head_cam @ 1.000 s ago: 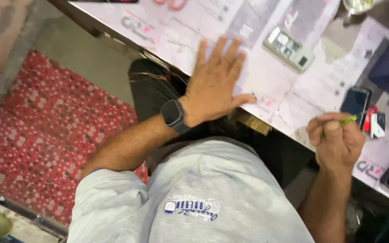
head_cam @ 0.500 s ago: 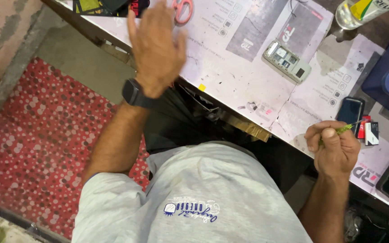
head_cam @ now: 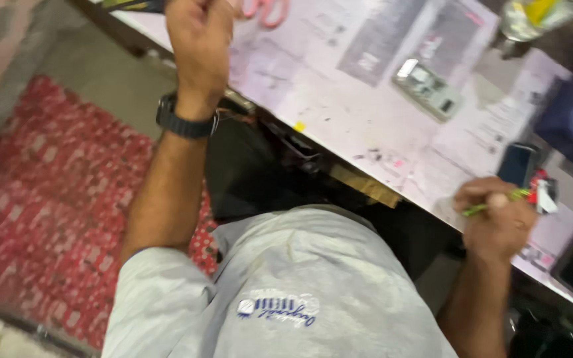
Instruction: The person disassembles a feature phone, uses a small tool to work on the internal circuit board, and then reattaches the back casing and tests the device by turning it on.
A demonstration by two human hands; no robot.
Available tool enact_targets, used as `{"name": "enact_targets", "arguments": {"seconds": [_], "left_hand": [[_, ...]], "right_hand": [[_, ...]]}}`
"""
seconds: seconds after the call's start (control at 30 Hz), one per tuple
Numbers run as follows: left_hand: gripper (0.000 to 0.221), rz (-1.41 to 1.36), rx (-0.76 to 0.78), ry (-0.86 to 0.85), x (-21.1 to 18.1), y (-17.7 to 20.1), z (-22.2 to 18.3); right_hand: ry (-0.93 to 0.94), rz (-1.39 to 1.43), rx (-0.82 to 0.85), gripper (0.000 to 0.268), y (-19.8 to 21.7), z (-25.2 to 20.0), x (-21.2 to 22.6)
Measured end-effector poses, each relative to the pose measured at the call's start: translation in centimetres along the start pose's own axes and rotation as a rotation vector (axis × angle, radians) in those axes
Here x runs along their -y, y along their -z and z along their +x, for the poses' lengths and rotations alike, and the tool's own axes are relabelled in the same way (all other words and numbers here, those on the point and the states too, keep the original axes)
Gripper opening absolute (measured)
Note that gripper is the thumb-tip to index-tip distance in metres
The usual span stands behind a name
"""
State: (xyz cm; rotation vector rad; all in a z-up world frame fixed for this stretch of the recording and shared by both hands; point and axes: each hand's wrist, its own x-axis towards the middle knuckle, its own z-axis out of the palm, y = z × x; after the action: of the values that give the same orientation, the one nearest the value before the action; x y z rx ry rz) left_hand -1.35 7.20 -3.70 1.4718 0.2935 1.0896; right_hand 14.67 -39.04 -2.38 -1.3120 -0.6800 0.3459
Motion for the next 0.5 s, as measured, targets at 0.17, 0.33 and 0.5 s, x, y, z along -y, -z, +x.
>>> {"name": "enact_targets", "arguments": {"seconds": [0.17, 0.33, 0.5], "left_hand": [[0.014, 0.520, 0.498, -0.239, -4.6, -7.0, -1.2], [0.028, 0.622, 0.783, -0.353, -6.1, -12.2, 0.4], [0.022, 0.513, 0.739, -0.441, -3.0, -15.5, 4.3]], "right_hand": [[-0.017, -1.021, 0.012, 0.037, -2.6, 1.4, 2.8], [0.003, -1.475, 0.045, 0.037, -4.3, 4.2, 3.5], [0.022, -1.460, 0.007, 0.027, -4.5, 5.2, 5.1]]}}
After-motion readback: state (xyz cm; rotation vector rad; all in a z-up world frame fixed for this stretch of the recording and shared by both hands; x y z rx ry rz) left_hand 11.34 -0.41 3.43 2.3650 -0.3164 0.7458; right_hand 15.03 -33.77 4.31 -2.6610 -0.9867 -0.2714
